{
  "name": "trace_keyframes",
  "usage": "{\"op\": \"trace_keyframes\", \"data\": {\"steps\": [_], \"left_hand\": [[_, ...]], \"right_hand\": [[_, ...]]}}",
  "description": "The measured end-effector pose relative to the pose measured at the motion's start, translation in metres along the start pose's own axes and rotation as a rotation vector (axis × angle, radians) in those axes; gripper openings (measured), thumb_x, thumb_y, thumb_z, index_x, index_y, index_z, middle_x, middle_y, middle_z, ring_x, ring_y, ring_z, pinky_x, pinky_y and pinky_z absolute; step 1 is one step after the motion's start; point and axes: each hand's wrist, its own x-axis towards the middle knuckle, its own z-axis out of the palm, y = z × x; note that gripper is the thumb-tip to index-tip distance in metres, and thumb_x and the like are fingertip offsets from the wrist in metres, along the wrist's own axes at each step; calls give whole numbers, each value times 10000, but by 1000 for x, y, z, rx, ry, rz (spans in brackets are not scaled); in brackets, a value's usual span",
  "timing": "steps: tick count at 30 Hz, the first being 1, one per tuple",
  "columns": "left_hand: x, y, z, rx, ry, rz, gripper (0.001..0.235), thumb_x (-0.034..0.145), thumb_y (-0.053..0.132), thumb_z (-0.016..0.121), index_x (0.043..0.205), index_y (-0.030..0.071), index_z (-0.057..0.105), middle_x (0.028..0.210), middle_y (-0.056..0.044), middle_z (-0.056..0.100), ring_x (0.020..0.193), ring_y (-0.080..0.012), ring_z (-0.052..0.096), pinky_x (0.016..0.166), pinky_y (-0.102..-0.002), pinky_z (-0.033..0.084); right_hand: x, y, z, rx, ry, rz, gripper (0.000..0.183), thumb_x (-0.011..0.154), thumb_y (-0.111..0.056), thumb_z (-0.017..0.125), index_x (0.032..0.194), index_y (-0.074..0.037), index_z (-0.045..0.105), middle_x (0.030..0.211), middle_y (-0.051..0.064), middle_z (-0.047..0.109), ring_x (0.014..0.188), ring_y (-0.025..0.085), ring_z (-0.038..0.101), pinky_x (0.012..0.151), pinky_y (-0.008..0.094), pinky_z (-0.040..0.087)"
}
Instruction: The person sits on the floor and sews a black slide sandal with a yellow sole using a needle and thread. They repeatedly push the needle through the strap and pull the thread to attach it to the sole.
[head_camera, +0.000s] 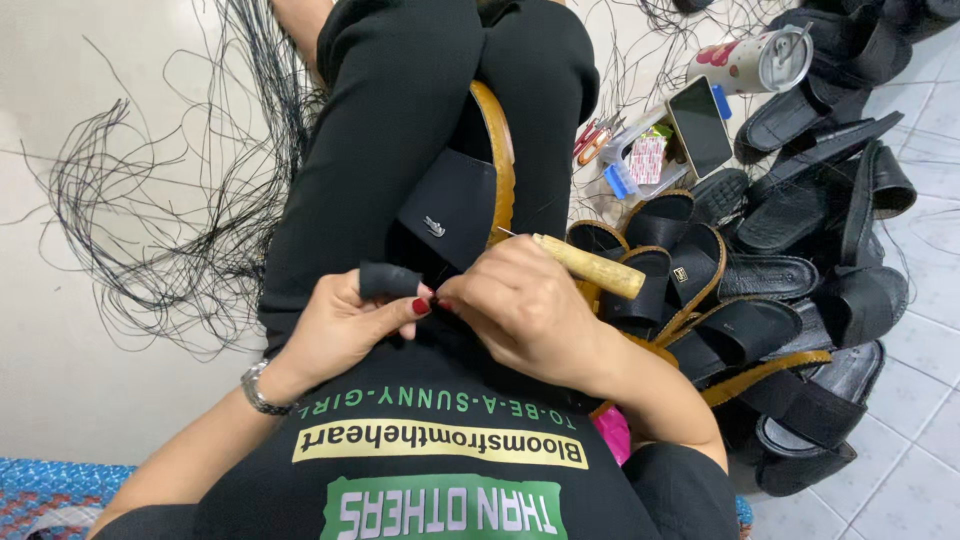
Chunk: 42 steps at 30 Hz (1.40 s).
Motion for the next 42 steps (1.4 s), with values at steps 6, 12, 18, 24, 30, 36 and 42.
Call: {"op": "trace_keyframes", "data": {"steps": [6,12,18,24,30,36,42], "left_hand": [[11,-28,9,-328,192,-271,52,932,71,736,934,20,726,548,-75,580,496,-72,453,479,-176,363],[53,-44,29,-182,175,-174,143,764,-145,634,786,-17,694,546,-51,522,500,-115,424,491,-225,360],[37,-17,18,173,183,122,125,806,-27,781,898,52,813,775,-72,746,722,-86,625,639,-265,558],[12,-14,-12,204,275,192,182,910,29,733,1089,49,707,1049,-41,689,952,-89,652,863,-201,552],[8,-10,-46,345,444,247,230,967,-15,677,1189,49,679,1011,-21,660,951,-67,628,945,-233,529],[8,-12,-40,205,417,213,322,910,-12,750,1225,30,705,819,32,595,752,26,580,796,-182,542],[11,-26,-34,270,385,277,272,907,17,782,1175,28,739,809,-17,579,743,-20,538,758,-231,536]], "right_hand": [[-4,11,-42,-590,-245,198,205,909,-224,698,1107,-170,697,961,78,693,858,303,722,768,415,521],[36,17,-77,-305,-503,258,22,866,-136,710,854,-128,727,748,61,728,664,300,725,556,397,534],[-15,14,-68,-537,-463,194,390,871,-169,581,1253,-209,650,811,12,649,630,219,675,537,334,532],[-40,-24,-130,-610,-520,459,589,818,-126,592,1388,-272,617,864,-39,625,680,222,651,487,407,473],[-58,37,-64,200,-56,528,309,865,-211,769,1139,-78,718,1104,90,699,800,177,685,722,295,534],[-67,74,-17,1037,144,318,113,836,-70,765,798,28,725,847,199,704,787,281,690,758,357,535],[-44,50,-34,598,37,215,127,853,-134,779,943,-47,757,990,158,660,817,281,654,747,399,534]]}}
